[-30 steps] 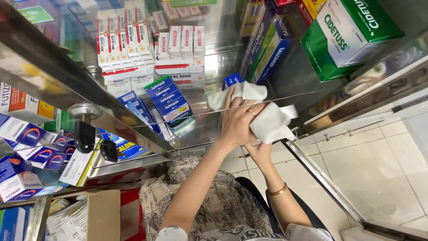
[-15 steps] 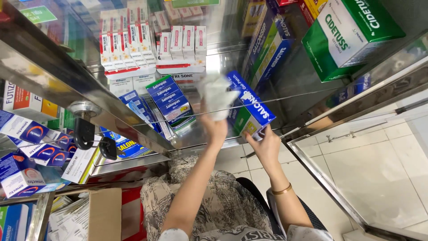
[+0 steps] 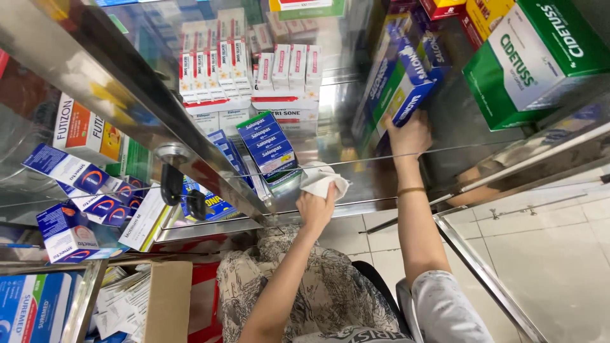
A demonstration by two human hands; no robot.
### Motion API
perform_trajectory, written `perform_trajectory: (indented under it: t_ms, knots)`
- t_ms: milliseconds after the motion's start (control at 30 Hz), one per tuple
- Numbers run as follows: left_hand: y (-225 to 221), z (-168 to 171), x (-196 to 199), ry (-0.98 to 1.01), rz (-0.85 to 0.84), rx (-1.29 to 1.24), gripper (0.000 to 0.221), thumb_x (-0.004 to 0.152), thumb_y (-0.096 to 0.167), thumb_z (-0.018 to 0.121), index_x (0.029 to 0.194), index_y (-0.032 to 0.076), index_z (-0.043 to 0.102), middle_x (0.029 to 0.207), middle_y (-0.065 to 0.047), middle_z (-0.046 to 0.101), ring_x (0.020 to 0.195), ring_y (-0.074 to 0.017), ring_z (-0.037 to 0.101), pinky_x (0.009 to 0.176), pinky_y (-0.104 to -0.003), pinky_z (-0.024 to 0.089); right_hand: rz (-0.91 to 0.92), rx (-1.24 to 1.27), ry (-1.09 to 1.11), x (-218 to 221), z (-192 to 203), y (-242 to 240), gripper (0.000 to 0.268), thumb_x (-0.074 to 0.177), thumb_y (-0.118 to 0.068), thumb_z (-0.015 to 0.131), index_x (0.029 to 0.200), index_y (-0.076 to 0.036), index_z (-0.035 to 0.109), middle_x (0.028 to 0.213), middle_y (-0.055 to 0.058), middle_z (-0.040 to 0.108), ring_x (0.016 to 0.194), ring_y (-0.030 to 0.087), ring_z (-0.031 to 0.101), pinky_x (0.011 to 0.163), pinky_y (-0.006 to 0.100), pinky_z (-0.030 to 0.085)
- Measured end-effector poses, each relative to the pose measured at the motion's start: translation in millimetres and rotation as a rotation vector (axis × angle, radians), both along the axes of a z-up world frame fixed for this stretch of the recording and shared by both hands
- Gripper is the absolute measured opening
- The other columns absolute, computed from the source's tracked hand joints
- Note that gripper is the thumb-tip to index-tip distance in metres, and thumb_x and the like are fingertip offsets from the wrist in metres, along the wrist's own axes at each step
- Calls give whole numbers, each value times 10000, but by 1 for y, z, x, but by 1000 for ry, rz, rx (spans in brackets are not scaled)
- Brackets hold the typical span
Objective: Cleaning and organizing medicine boxes and shelves in a pharmacy using a cloth.
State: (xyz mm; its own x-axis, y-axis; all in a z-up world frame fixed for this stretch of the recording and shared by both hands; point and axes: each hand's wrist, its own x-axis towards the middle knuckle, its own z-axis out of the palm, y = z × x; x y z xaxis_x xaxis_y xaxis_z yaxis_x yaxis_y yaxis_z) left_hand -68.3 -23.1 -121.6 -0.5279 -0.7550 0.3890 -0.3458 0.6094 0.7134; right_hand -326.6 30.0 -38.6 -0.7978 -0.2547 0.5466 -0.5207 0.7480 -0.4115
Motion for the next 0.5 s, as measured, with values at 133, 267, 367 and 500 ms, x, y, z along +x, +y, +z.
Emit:
perform_trajectory:
  t_ms: [133,267,367,500]
  knots:
    - [2,8,2,11,-13,-70,284,972,327,636,969,92,794,857,-147,761,738,-353,715,649,-467,561,-45,3,-118,-19,-13,-15,632,736,-540,909,1014,-39,644,964,207,713,844,443,701,711,564,551]
    - [1,4,4,-9,-36,-58,290,966,329,642,972,78,788,886,-158,760,775,-368,717,675,-478,565,2,-261,-153,-19,-27,-32,703,748,-413,952,1146,-26,520,1090,199,638,997,451,655,811,570,534]
    - [-1,8,6,-1,-31,-71,293,960,331,640,988,77,785,927,-167,759,820,-389,711,701,-497,560,54,-410,-118,-16,-30,-43,783,754,-304,979,1194,-6,404,1197,218,553,1096,472,620,852,567,531]
    - [-2,8,6,-11,-55,-76,267,962,322,628,993,119,798,966,-160,761,862,-400,706,722,-512,552,61,-489,-125,-12,-28,-52,815,778,-245,985,1229,-4,351,1262,238,481,1127,498,605,894,562,538]
